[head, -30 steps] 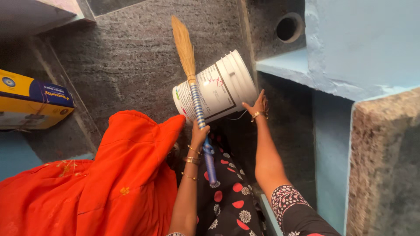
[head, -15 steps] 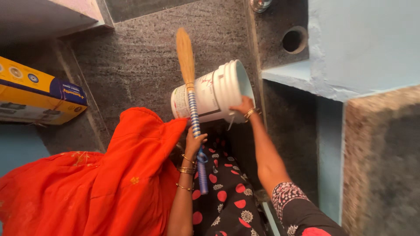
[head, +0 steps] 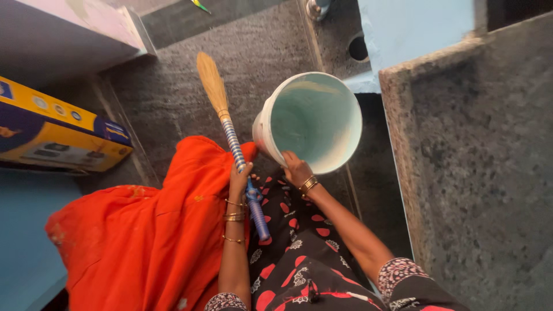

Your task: The person sweeps the floor using a broom, moving an orange cloth and a bucket to clear the path and handling a small metal container.

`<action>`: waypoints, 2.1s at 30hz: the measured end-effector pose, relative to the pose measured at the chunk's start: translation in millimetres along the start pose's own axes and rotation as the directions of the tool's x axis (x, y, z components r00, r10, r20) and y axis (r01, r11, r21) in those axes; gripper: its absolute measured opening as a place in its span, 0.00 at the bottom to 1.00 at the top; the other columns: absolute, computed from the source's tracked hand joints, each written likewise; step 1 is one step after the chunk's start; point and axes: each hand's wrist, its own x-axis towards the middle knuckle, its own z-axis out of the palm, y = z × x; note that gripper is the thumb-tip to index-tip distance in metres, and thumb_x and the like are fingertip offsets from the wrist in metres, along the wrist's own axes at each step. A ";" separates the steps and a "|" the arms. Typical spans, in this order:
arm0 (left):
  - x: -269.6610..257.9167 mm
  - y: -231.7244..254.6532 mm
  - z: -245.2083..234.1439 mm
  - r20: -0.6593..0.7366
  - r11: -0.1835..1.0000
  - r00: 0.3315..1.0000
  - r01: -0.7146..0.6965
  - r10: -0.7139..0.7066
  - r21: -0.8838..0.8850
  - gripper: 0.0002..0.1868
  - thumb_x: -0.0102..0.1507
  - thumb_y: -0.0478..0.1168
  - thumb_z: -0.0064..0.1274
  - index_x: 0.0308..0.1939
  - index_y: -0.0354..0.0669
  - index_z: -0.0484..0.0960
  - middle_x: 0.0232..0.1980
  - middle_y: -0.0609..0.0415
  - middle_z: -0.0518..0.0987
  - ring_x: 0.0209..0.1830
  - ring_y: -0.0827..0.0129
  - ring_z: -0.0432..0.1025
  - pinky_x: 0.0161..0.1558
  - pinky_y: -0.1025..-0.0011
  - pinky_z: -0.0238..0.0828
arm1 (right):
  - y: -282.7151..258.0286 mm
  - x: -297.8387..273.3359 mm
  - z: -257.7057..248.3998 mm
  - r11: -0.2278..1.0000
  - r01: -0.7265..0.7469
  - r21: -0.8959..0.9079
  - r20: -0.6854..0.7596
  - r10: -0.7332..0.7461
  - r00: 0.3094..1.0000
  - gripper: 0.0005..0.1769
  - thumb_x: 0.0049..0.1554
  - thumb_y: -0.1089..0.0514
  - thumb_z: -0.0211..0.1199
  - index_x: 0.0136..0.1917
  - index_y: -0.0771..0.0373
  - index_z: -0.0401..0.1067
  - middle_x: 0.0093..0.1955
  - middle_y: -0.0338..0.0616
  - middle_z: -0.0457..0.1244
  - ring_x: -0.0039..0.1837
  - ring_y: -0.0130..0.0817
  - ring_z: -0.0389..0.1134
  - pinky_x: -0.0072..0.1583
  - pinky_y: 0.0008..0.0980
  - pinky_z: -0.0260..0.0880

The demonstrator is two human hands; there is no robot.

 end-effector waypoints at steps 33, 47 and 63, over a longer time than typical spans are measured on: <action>-112.5 84.1 192.5 0.619 -0.040 0.493 -0.800 -0.611 0.598 0.20 0.55 0.41 0.60 0.47 0.34 0.75 0.30 0.50 0.80 0.26 0.68 0.77 0.29 0.66 0.75 | -31.5 -342.9 -39.6 0.625 -0.751 -0.213 -0.089 0.753 0.652 0.31 0.56 0.61 0.63 0.71 0.40 0.67 0.42 0.45 0.71 0.39 0.42 0.74 0.43 0.43 0.75; -123.4 13.2 302.6 0.097 -0.005 0.036 -0.952 -0.995 0.307 0.17 0.51 0.36 0.57 0.44 0.38 0.78 0.36 0.58 0.83 0.28 0.74 0.77 0.29 0.69 0.77 | -153.3 -371.7 74.3 0.075 -0.867 0.492 -0.314 0.945 -0.096 0.31 0.52 0.47 0.64 0.69 0.48 0.65 0.51 0.50 0.70 0.53 0.53 0.72 0.52 0.52 0.71; -185.3 -58.1 282.7 -0.119 0.023 -0.093 -0.872 -0.989 0.489 0.08 0.61 0.37 0.58 0.37 0.35 0.77 0.28 0.54 0.79 0.24 0.72 0.72 0.27 0.71 0.71 | -276.2 -516.7 88.1 -0.367 -0.611 0.702 -0.298 0.628 -0.719 0.32 0.52 0.42 0.73 0.65 0.57 0.70 0.49 0.55 0.70 0.51 0.59 0.71 0.52 0.54 0.70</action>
